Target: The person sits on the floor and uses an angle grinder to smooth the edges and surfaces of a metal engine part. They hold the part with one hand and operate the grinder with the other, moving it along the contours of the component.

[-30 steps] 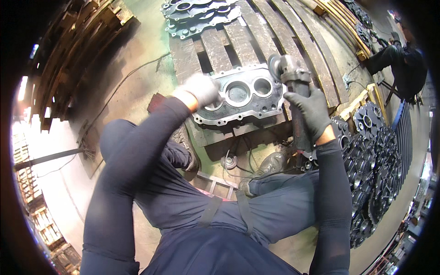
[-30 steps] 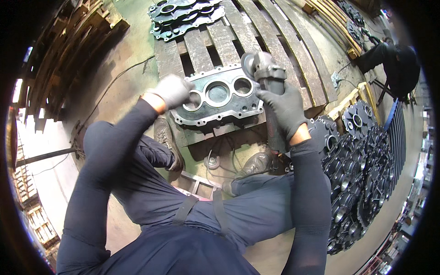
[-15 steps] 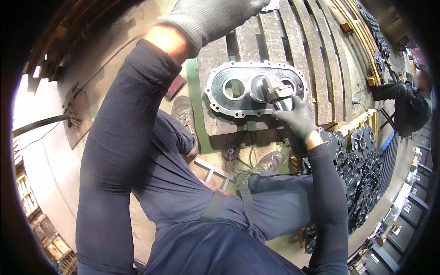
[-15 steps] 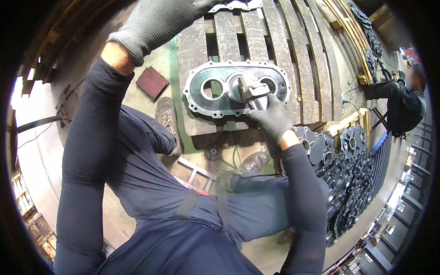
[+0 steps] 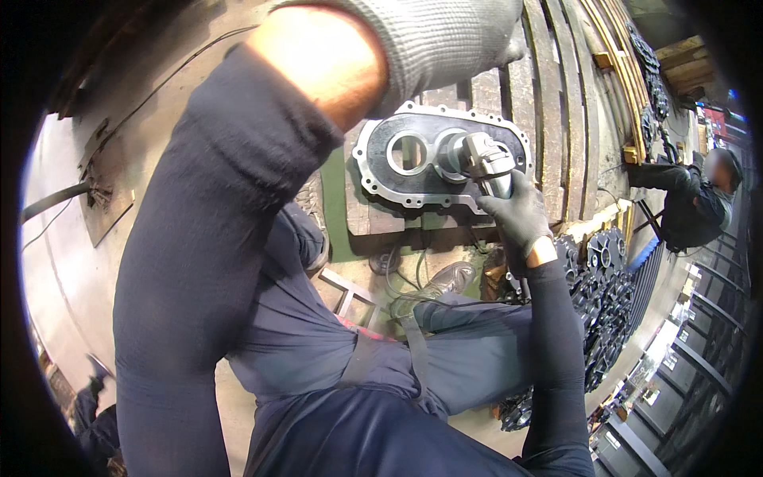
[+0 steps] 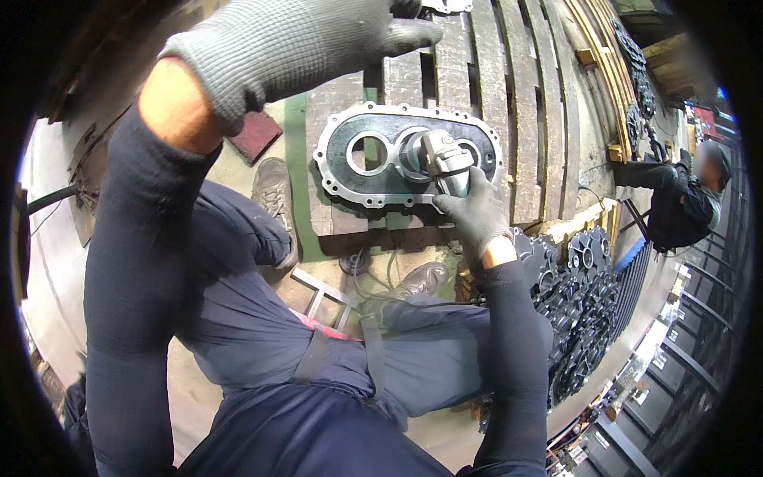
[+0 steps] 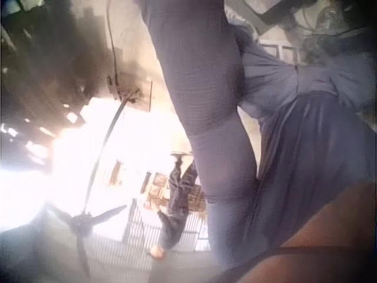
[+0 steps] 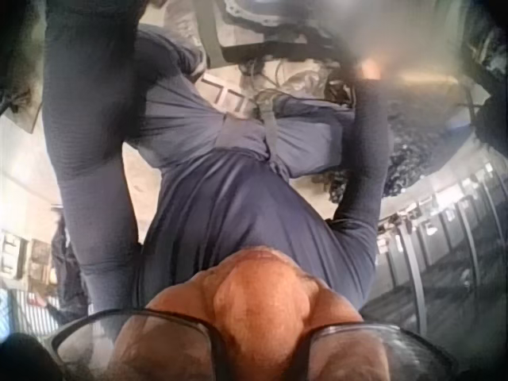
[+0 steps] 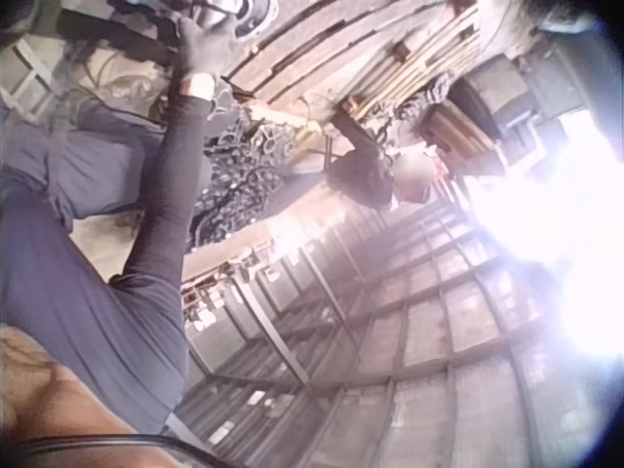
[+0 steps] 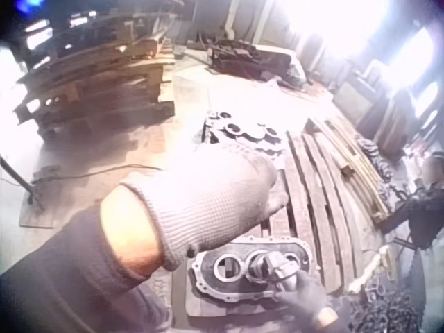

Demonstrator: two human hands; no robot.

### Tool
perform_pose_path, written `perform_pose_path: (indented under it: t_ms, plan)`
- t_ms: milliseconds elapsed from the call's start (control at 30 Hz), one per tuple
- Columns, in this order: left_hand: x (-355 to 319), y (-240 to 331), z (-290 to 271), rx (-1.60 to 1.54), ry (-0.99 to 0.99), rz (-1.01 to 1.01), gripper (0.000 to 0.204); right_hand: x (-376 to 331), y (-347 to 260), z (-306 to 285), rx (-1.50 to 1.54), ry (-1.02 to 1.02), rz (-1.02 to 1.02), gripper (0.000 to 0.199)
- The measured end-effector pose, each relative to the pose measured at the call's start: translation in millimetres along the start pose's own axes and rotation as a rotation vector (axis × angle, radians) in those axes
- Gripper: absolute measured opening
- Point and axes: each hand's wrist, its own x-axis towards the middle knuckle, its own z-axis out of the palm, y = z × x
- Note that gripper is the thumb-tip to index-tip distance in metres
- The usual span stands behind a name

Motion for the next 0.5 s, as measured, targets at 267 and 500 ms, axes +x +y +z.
perform_pose_path:
  t_ms: [267,500]
  plan:
    - [-3.0,0.1,2.9,0.039,0.061,0.004,0.049,-8.9,39.8,-18.0,0.68,0.09,0.194,0.034]
    - [8.7,17.4,12.8,0.085,0.058,-0.02,0.05,-17.0,85.1,-38.0,0.636,0.174,0.3,0.038]
